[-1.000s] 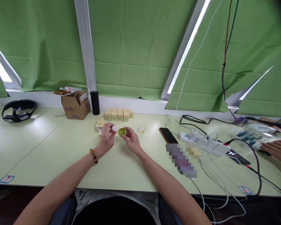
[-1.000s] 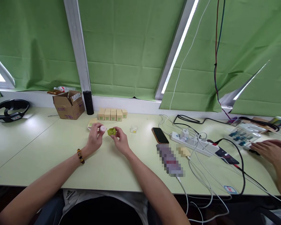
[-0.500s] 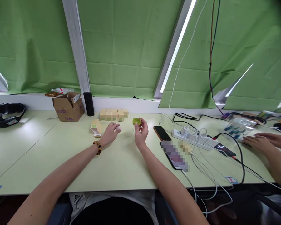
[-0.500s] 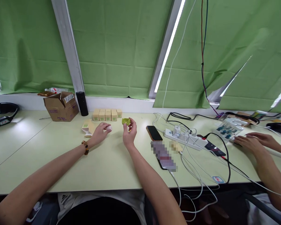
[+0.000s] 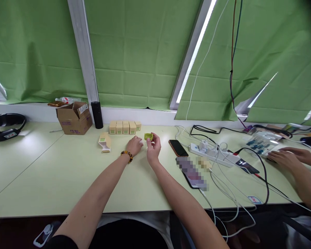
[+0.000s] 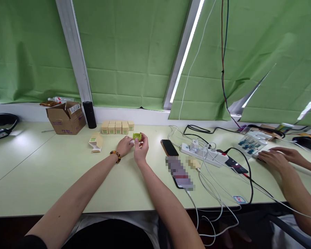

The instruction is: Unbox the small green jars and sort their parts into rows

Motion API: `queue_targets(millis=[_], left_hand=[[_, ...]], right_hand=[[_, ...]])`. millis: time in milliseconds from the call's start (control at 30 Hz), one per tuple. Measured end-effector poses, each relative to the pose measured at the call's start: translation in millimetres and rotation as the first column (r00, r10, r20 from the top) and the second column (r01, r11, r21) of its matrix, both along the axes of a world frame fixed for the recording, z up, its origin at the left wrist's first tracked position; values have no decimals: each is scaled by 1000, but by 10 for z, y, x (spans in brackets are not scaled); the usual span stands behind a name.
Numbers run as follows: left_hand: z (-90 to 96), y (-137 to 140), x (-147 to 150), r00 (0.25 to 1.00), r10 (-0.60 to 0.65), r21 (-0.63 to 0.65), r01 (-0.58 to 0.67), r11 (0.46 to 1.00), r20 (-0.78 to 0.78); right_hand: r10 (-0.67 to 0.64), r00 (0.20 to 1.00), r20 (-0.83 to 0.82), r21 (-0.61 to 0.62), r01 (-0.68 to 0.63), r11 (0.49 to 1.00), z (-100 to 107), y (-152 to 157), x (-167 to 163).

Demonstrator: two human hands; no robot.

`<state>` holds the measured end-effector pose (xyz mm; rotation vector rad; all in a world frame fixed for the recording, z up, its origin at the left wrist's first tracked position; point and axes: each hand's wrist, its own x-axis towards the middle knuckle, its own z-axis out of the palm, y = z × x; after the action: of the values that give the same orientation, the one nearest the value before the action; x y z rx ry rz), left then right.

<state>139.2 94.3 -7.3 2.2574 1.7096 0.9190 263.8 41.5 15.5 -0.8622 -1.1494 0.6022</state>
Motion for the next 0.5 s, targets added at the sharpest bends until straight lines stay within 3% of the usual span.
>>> queue_targets(millis=[333, 500], left_hand=[[69, -54, -96, 993, -21, -20, 24, 1000, 117], [222, -217, -362, 973, -49, 33, 42, 999, 225]], right_hand=[[30, 1000, -9, -10, -30, 1000, -17, -17, -13], [120, 992, -37, 5, -120, 993, -18, -64, -55]])
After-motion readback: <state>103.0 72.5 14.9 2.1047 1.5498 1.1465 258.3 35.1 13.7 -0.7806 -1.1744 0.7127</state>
